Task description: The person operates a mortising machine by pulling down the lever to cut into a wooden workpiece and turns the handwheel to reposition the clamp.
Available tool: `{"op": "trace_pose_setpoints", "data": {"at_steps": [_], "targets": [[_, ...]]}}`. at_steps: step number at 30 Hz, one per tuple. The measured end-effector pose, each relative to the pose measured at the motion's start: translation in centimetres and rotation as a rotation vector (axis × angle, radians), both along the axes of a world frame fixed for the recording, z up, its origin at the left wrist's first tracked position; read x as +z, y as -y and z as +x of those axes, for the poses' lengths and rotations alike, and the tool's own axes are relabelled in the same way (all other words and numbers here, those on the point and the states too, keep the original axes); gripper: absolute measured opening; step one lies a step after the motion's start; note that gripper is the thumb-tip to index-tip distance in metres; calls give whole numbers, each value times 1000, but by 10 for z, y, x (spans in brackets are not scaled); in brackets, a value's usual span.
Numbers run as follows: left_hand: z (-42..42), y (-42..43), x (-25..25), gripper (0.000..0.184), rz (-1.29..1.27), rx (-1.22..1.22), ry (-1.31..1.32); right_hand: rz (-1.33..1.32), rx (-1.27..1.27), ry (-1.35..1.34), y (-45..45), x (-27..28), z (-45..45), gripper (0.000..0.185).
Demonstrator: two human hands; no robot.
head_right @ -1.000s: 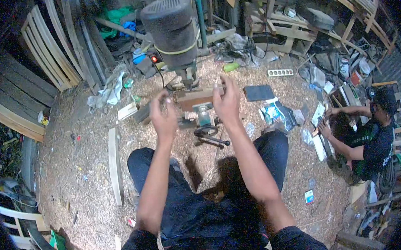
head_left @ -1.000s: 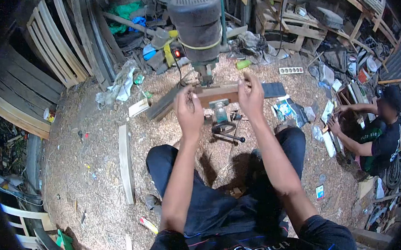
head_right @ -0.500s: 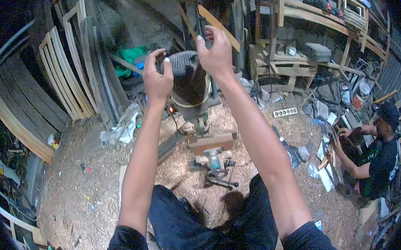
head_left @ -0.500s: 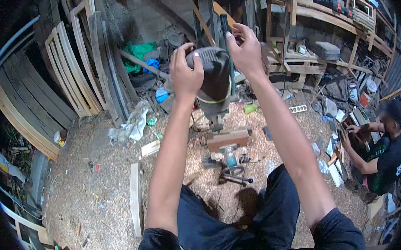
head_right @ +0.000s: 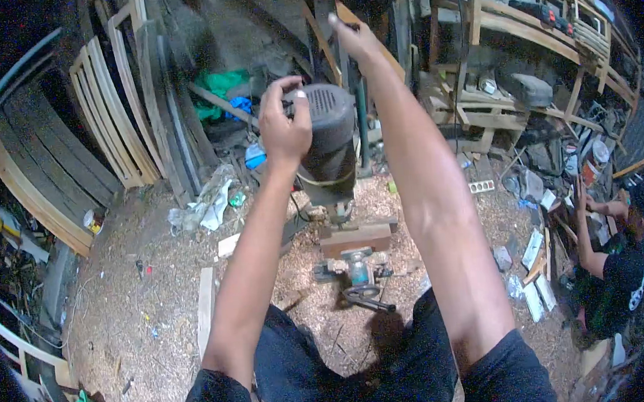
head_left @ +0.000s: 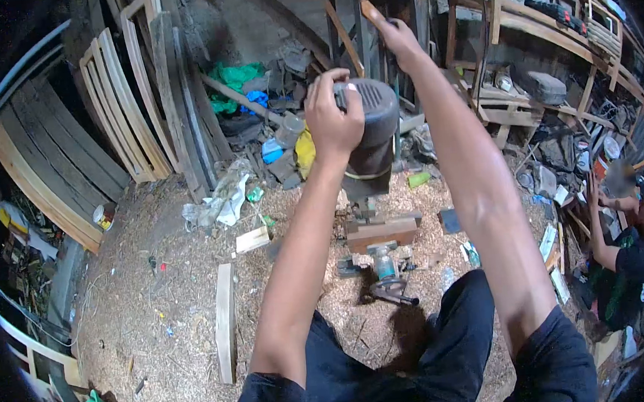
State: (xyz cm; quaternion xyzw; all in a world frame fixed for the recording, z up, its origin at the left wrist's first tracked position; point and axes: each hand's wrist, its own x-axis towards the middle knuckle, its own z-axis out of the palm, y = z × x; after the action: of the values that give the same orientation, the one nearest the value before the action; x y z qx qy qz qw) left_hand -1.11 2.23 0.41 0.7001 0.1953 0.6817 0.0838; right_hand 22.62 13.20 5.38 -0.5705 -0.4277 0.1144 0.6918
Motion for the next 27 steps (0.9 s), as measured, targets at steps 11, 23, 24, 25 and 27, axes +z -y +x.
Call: {"op": "trace_pose_setpoints", "data": {"at_steps": [11, 23, 24, 25, 27], "targets": [[12, 4, -12, 18, 265, 201, -59, -44, -5, -332, 70, 25, -33, 58], [7, 6, -22, 20, 289, 259, -57, 259, 85, -356, 135, -4, -72, 44], [6, 9, -22, 21, 238, 238, -74, 260, 71, -352, 137, -4, -75, 43], [5, 16, -20, 23, 185, 220, -91, 256, 106, -327, 136, -7, -71, 42], [4, 21, -17, 23, 161, 205, -91, 325, 134, -350, 128, -12, -67, 42]]}}
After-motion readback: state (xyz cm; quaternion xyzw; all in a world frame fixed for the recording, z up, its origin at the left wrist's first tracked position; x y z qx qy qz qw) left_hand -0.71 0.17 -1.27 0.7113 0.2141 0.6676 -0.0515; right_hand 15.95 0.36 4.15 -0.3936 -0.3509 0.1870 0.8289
